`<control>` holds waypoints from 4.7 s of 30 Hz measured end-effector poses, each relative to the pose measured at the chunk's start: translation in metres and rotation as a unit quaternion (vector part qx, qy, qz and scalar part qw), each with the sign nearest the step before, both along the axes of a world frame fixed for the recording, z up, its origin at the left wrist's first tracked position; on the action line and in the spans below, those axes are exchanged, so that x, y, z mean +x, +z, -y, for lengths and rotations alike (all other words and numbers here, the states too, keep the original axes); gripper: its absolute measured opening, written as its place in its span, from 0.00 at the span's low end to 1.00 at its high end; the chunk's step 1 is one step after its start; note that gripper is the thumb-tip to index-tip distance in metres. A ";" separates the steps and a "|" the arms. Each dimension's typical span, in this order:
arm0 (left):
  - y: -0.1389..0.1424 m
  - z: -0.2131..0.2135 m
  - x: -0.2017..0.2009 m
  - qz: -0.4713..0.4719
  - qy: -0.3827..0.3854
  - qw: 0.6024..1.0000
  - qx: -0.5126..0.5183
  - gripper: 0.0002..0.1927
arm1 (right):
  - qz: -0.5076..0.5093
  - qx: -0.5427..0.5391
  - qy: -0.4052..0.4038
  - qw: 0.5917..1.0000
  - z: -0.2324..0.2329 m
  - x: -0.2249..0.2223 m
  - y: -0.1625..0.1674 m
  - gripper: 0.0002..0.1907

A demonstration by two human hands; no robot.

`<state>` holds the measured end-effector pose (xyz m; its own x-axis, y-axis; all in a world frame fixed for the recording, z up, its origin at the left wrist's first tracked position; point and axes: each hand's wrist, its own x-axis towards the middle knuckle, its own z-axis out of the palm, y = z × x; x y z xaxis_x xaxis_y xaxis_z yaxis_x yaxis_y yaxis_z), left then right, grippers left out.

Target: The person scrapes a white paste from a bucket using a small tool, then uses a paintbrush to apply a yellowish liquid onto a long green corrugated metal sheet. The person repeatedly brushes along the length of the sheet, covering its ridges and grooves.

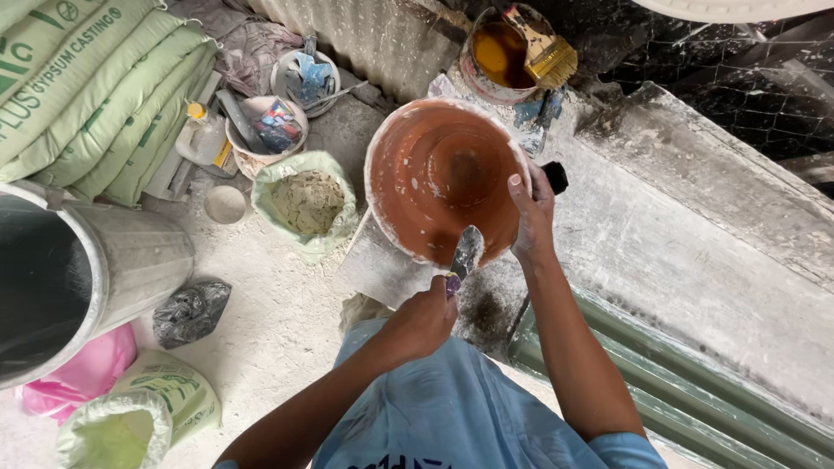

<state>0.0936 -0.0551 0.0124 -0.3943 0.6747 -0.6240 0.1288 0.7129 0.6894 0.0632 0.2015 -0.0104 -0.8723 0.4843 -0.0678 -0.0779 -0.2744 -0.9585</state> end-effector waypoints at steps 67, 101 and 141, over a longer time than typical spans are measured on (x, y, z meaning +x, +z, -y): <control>-0.078 -0.176 -0.266 -0.446 0.045 0.846 0.288 0.23 | 0.392 -0.233 -0.058 0.888 0.005 0.169 -0.016 0.41; -0.065 -0.255 -0.365 -0.364 0.039 0.833 0.416 0.14 | 0.271 -0.214 -0.101 0.933 -0.003 0.108 -0.090 0.41; -0.101 -0.076 -0.116 -0.172 0.315 0.893 0.272 0.21 | 0.113 0.425 0.174 0.881 0.057 0.086 -0.017 0.48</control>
